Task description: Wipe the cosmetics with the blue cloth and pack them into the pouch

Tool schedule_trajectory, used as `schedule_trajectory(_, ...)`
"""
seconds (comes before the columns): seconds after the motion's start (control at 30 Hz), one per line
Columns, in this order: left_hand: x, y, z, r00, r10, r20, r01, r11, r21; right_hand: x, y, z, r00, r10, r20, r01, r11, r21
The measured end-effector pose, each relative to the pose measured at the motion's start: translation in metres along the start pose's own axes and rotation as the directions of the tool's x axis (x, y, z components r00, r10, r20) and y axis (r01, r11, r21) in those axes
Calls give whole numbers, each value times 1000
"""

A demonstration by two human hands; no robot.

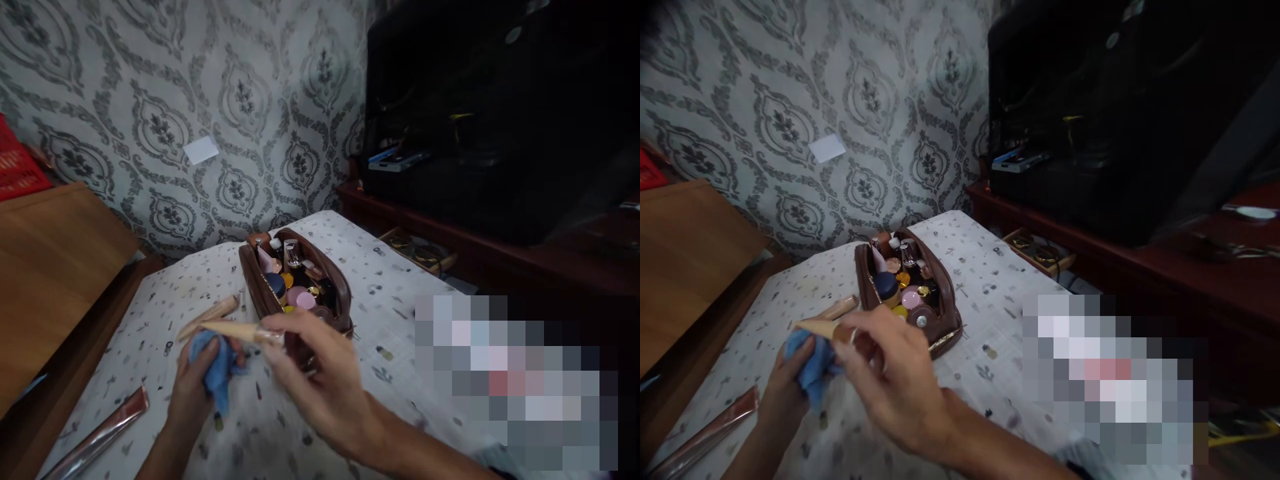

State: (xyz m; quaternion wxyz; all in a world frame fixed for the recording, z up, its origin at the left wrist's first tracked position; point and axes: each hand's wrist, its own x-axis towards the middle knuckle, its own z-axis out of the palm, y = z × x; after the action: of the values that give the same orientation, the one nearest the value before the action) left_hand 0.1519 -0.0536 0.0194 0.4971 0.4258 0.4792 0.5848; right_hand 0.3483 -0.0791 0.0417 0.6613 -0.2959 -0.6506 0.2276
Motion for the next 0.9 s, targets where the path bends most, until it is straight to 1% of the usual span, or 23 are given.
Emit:
schedule_trajectory(0.07, -3, -1, 8, 986, 48, 160, -74, 984, 160, 12, -4, -21, 999, 1, -52, -5, 997, -73)
schedule_trajectory(0.1, -4, -2, 11, 967, 76, 244, -142, 953, 266, 20, -6, -31, 996, 8, -84, -18, 993, -116)
schedule_trajectory(0.13, -6, -3, 13, 939, 103, 329, -229, 900, 371, 27, -8, -41, 992, 11, -124, -32, 985, -171)
schedule_trajectory(0.17, -8, -6, 15, 900, 129, 417, -329, 828, 454, 36, -9, -50, 988, 22, -151, -57, 972, -230)
schedule_trajectory(0.2, -9, -10, 16, 850, 155, 504, -434, 748, 502, 45, -10, -58, 983, 24, -184, -77, 955, -285)
schedule_trajectory(0.23, -11, -15, 18, 790, 188, 583, -536, 674, 508, 55, -10, -64, 978, 15, -208, -85, 940, -330)
schedule_trajectory(0.27, -11, -22, 19, 729, 223, 648, -622, 612, 489, 66, -9, -69, 979, 4, -205, -81, 926, -370)
schedule_trajectory(0.33, -12, -38, 20, 623, 284, 729, -738, 522, 427, 87, -4, -75, 988, -24, -150, -46, 892, -449)
schedule_trajectory(0.37, -11, -46, 20, 586, 304, 751, -773, 489, 404, 97, 1, -75, 994, -41, -102, -13, 877, -481)
schedule_trajectory(0.47, -9, -68, 20, 497, 348, 795, -841, 418, 343, 124, 21, -72, 996, -73, 46, 86, 835, -544)
schedule_trajectory(0.53, -9, -81, 18, 446, 405, 798, -876, 378, 298, 140, 34, -66, 987, -69, 145, 141, 808, -572)
schedule_trajectory(0.6, -10, -96, 18, 425, 426, 799, -891, 350, 287, 153, 46, -59, 969, -42, 243, 184, 779, -599)
schedule_trajectory(0.63, -11, -103, 19, 425, 422, 801, -893, 340, 295, 158, 51, -55, 957, -26, 289, 206, 763, -612)
schedule_trajectory(0.73, -15, -125, 22, 444, 450, 775, -893, 299, 338, 172, 64, -44, 909, 39, 416, 277, 688, -670)
schedule_trajectory(0.8, -18, -134, 23, 457, 488, 744, -889, 282, 361, 178, 74, -39, 869, 87, 487, 335, 621, -708)
schedule_trajectory(0.83, -18, -136, 23, 469, 476, 744, -883, 288, 372, 180, 79, -37, 850, 113, 515, 360, 589, -724)
schedule_trajectory(0.9, -18, -134, 19, 486, 399, 777, -868, 322, 378, 181, 89, -35, 810, 163, 563, 402, 544, -736)
